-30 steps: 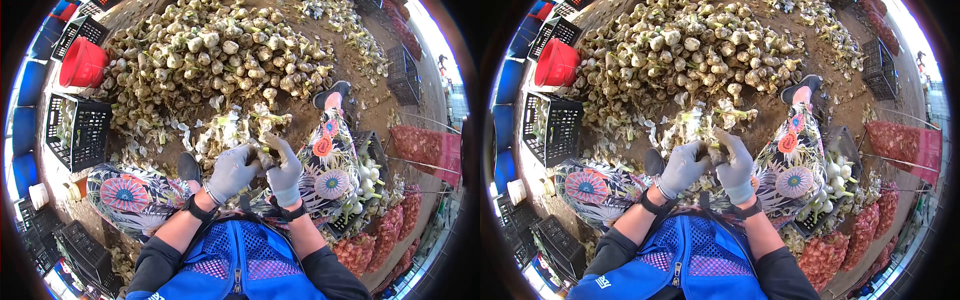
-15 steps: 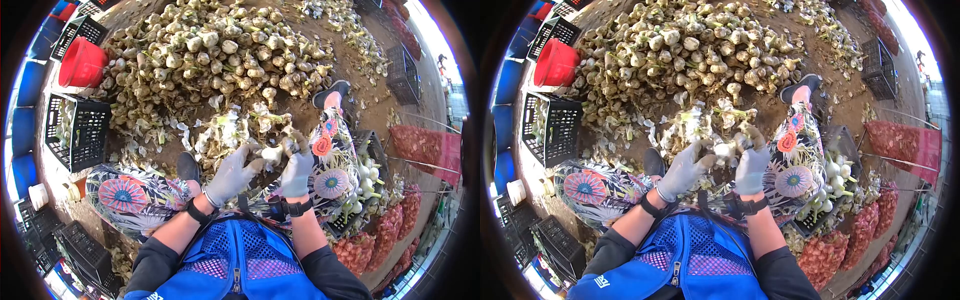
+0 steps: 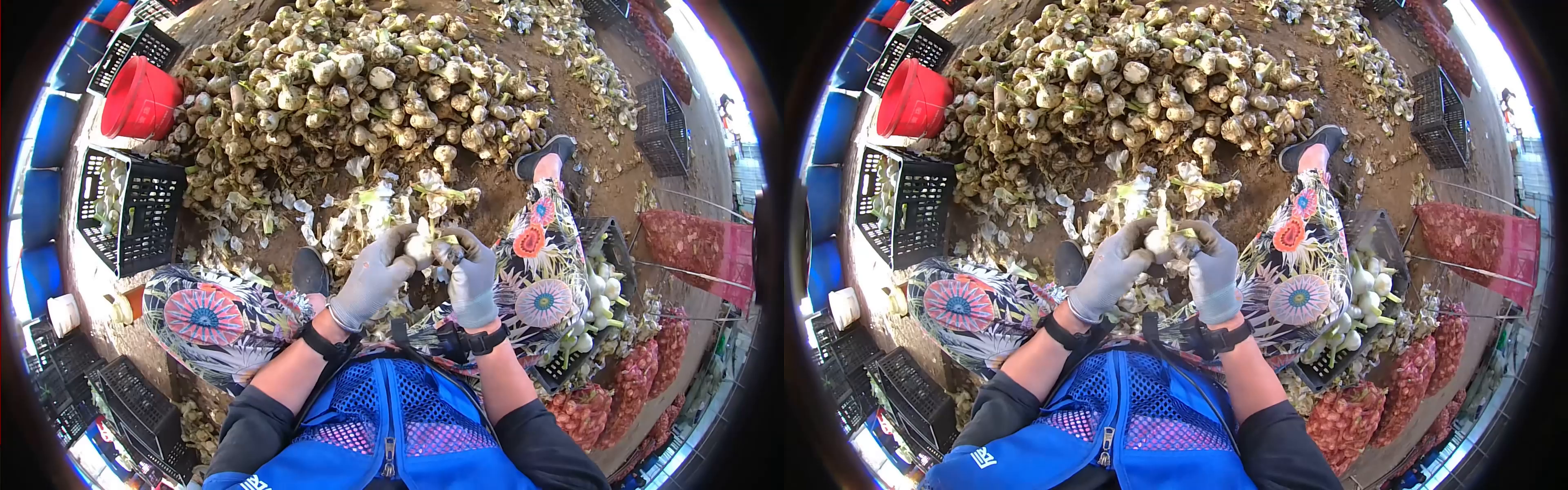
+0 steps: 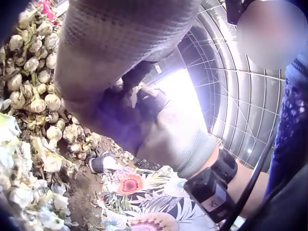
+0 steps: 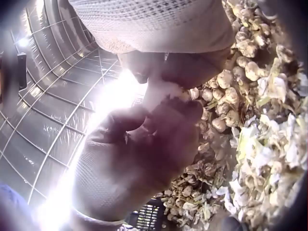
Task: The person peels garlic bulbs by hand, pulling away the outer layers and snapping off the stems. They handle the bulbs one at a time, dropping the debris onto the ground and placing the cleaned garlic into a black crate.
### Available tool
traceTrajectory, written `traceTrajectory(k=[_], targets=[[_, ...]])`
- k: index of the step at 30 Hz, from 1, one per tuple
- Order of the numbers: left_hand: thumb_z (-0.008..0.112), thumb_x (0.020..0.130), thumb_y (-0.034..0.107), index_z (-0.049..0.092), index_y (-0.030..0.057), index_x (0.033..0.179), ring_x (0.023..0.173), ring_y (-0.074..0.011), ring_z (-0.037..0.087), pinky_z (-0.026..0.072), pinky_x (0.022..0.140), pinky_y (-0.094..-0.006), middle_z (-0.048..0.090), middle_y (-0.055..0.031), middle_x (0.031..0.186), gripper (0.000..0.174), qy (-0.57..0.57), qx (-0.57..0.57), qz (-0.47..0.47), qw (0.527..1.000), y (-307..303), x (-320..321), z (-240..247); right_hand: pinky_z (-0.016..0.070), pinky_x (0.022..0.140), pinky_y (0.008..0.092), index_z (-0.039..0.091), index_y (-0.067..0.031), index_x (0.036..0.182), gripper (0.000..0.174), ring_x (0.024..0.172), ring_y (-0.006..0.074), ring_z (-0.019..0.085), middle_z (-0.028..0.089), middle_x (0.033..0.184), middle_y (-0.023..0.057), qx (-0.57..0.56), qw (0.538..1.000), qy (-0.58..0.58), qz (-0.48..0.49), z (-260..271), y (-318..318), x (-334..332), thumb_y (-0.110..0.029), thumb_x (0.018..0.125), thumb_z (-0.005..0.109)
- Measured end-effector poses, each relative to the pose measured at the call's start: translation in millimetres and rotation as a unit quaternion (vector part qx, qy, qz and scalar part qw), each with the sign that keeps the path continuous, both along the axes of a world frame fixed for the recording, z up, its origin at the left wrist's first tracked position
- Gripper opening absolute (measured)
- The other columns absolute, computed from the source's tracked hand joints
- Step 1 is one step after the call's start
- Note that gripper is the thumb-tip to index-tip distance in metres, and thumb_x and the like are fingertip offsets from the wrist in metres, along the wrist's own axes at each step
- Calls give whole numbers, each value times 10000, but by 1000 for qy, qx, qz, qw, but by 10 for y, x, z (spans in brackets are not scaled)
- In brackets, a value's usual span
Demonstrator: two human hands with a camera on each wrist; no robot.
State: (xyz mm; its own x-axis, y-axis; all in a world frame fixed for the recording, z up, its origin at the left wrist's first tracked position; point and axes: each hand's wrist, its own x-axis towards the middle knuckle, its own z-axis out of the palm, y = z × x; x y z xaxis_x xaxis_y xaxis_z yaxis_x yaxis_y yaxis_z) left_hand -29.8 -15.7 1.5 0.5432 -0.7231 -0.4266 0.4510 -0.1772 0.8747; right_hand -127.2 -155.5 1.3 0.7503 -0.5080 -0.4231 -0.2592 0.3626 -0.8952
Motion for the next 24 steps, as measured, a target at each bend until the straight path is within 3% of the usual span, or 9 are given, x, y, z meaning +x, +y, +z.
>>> traceTrajectory(k=[2, 5, 9, 13, 17, 18, 21, 22, 24], targets=[[498, 901, 9, 447, -69, 1383, 914, -130, 633, 505, 836, -251, 646, -85, 1094, 491, -43, -3, 3, 999, 5, -27, -38, 507, 710, 235, 682, 16, 1024, 133, 776, 96, 623, 668, 888, 29, 162, 966, -86, -180, -144, -2, 17, -43, 907, 659], [516, 902, -16, 493, -31, 1365, 929, -107, 608, 497, 825, -243, 651, -64, 1078, 464, -87, -2, -11, 996, 6, -46, 8, 507, 708, 250, 676, 18, 1021, 136, 775, 116, 630, 678, 881, 32, 147, 968, -49, -199, -133, -64, -13, -50, 904, 669], [584, 936, 32, 633, 53, 1223, 874, -64, 588, 497, 766, -238, 678, -5, 964, 291, -141, 7, -30, 990, 30, 25, 122, 518, 687, 242, 661, -11, 1041, 182, 792, 106, 647, 669, 912, 23, 95, 982, -58, -152, -192, -32, -86, -157, 934, 680], [637, 954, 174, 676, 65, 1068, 764, -179, 662, 526, 715, -309, 696, -97, 848, 163, -246, -1, -75, 966, 43, 16, 162, 509, 693, 252, 676, -12, 1056, 220, 791, 100, 641, 671, 889, 4, 119, 988, 6, -100, -173, -72, -142, -207, 961, 640], [591, 992, 339, 672, 62, 975, 706, -245, 651, 524, 681, -342, 666, -119, 750, 289, -279, 62, -210, 935, 165, -91, 32, 522, 721, 254, 669, 1, 1106, 268, 816, 100, 644, 677, 926, 19, 93, 990, 40, -94, -77, -171, -133, -227, 975, 617], [550, 1001, 427, 661, 53, 1040, 731, -208, 647, 520, 703, -332, 663, -109, 778, 392, -173, 112, -185, 961, 176, -94, 24, 512, 720, 240, 657, 22, 1131, 286, 818, 98, 643, 682, 947, 26, 119, 988, -12, -103, -118, -194, -149, -194, 944, 660], [580, 986, 388, 611, 4, 1213, 783, -92, 598, 504, 723, -260, 669, -34, 872, 447, -166, 37, -47, 984, 87, 44, 23, 515, 752, 231, 624, 53, 1203, 353, 841, 107, 649, 684, 978, 39, 117, 989, -55, -69, -79, -175, -117, -154, 924, 689], [557, 1007, 328, 547, -37, 1280, 829, -102, 602, 504, 766, -253, 651, -46, 932, 456, -47, -4, -81, 996, 27, 108, 51, 518, 748, 233, 623, 45, 1216, 357, 849, 110, 649, 682, 972, 39, 109, 990, -64, -57, -71, -126, -77, -160, 931, 685], [535, 1017, 295, 531, -39, 1295, 849, -103, 605, 508, 772, -250, 642, -43, 947, 434, 2, -25, -61, 998, -4, 114, 107, 523, 715, 230, 628, 34, 1215, 352, 845, 118, 659, 685, 936, 40, 52, 995, -67, -61, -33, -66, 15, -204, 958, 664]])
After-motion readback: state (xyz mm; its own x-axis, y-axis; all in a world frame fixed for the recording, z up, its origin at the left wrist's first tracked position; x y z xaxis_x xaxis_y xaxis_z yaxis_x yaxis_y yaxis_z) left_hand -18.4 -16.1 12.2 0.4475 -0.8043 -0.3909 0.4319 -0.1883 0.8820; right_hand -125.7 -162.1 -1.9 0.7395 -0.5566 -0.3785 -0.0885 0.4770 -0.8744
